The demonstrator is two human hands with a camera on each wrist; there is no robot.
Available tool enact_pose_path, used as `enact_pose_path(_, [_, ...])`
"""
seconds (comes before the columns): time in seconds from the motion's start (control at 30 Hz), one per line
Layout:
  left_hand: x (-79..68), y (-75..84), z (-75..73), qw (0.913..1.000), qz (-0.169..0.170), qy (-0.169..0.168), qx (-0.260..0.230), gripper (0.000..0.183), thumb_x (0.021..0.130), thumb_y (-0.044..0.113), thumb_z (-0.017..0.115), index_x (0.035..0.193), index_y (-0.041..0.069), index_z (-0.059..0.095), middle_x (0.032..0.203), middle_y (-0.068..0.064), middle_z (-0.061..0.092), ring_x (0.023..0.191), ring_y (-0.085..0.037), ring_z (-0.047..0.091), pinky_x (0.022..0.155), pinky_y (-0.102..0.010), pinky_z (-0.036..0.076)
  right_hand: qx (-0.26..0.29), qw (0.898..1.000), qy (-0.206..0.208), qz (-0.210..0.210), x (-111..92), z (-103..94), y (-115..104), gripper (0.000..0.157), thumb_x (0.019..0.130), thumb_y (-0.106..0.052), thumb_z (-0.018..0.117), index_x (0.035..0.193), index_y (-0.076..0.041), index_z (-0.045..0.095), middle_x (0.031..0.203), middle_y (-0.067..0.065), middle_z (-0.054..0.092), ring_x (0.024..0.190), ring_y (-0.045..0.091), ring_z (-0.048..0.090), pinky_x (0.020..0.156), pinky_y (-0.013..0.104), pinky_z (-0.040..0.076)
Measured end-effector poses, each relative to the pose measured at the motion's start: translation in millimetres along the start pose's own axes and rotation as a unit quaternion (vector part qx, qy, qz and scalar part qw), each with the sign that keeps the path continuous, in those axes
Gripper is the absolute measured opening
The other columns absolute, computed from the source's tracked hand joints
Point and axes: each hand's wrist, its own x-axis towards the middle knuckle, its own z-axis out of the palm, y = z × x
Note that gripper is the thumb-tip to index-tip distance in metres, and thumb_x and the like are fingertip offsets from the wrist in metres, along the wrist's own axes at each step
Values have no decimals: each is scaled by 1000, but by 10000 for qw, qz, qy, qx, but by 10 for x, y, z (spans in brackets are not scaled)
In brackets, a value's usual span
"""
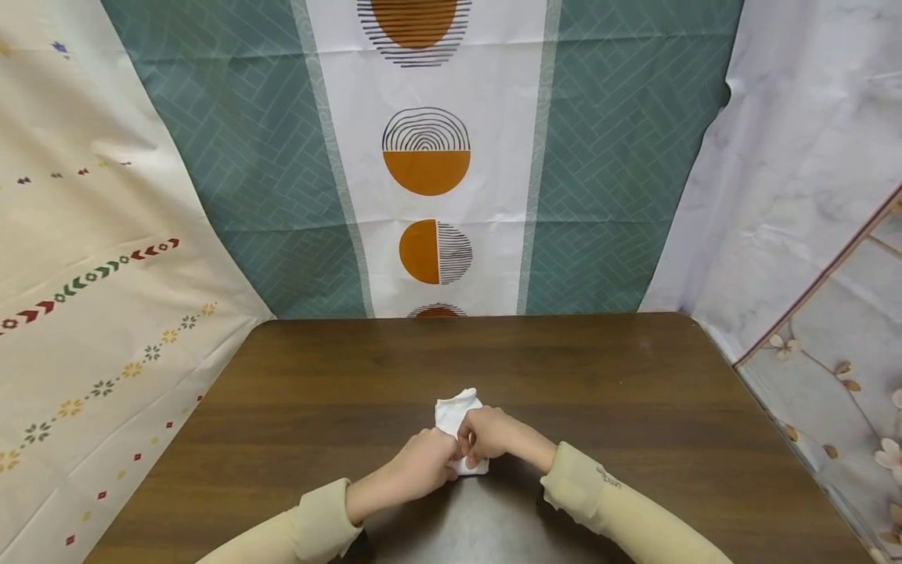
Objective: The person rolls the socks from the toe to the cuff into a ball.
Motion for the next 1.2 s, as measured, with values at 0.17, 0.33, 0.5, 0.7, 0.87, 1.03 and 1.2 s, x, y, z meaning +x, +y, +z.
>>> enact_pose_path(0.17, [-17, 19, -16, 9996, 55, 48, 270, 22, 66, 5, 79, 66, 18, 60, 62, 6, 61, 58, -10, 59, 46, -26, 41, -10, 9998, -148, 110, 42, -2, 10, 23, 64, -4, 83, 64, -19, 66, 60, -10, 56, 61, 11, 49, 54, 26, 38])
enact_pose_path(0.33, [-1, 63, -38, 9980, -9, 120, 621, 21, 69, 3, 73, 64, 18, 59, 63, 2, 64, 61, -13, 64, 47, -28, 45, 34, 9994, -343, 32, 76, -40, 51, 23, 65, -5, 82, 66, -20, 64, 59, -10, 53, 60, 9, 48, 54, 24, 37])
enact_pose_path(0.5, [28, 80, -18, 9968, -26, 163, 784, 20, 69, 5, 75, 65, 19, 61, 64, 1, 65, 62, -14, 64, 46, -29, 47, 253, 9983, -529, -12, 72, -62, 57, 23, 67, -4, 83, 70, -19, 66, 60, -9, 52, 59, 7, 47, 54, 22, 38])
enact_pose_path(0.7, [29, 101, 28, 9948, -59, 102, 1007, 22, 65, 14, 84, 68, 18, 62, 68, 2, 67, 64, -13, 65, 49, -28, 49, 337, 9982, -496, -44, 53, -59, 33, 27, 66, -2, 83, 67, -17, 61, 60, -8, 55, 60, 8, 48, 54, 23, 38])
enact_pose_path(0.87, [24, 96, 71, 9927, -21, 140, 1200, 30, 57, 21, 90, 73, 19, 64, 71, 4, 68, 67, -11, 65, 52, -25, 50, 350, 9985, -429, 22, 49, -44, 25, 29, 65, -3, 84, 64, -18, 58, 60, -8, 57, 60, 9, 49, 54, 24, 38])
enact_pose_path(1.03, [33, 79, 76, 9933, 0, 188, 1140, 28, 60, 19, 89, 71, 18, 63, 70, 3, 68, 65, -12, 65, 51, -25, 50, 490, 9981, -362, 35, 29, -21, 40, 26, 67, -1, 81, 68, -19, 63, 59, -9, 54, 58, 8, 47, 52, 23, 37])
enact_pose_path(1.2, [53, 52, 39, 9951, 92, 208, 959, 22, 65, 12, 81, 67, 18, 60, 64, 3, 63, 59, -12, 61, 46, -26, 46, 470, 9987, -188, -9, 0, -3, 46, 22, 71, 1, 77, 69, -16, 64, 57, -8, 48, 55, 8, 44, 50, 21, 34])
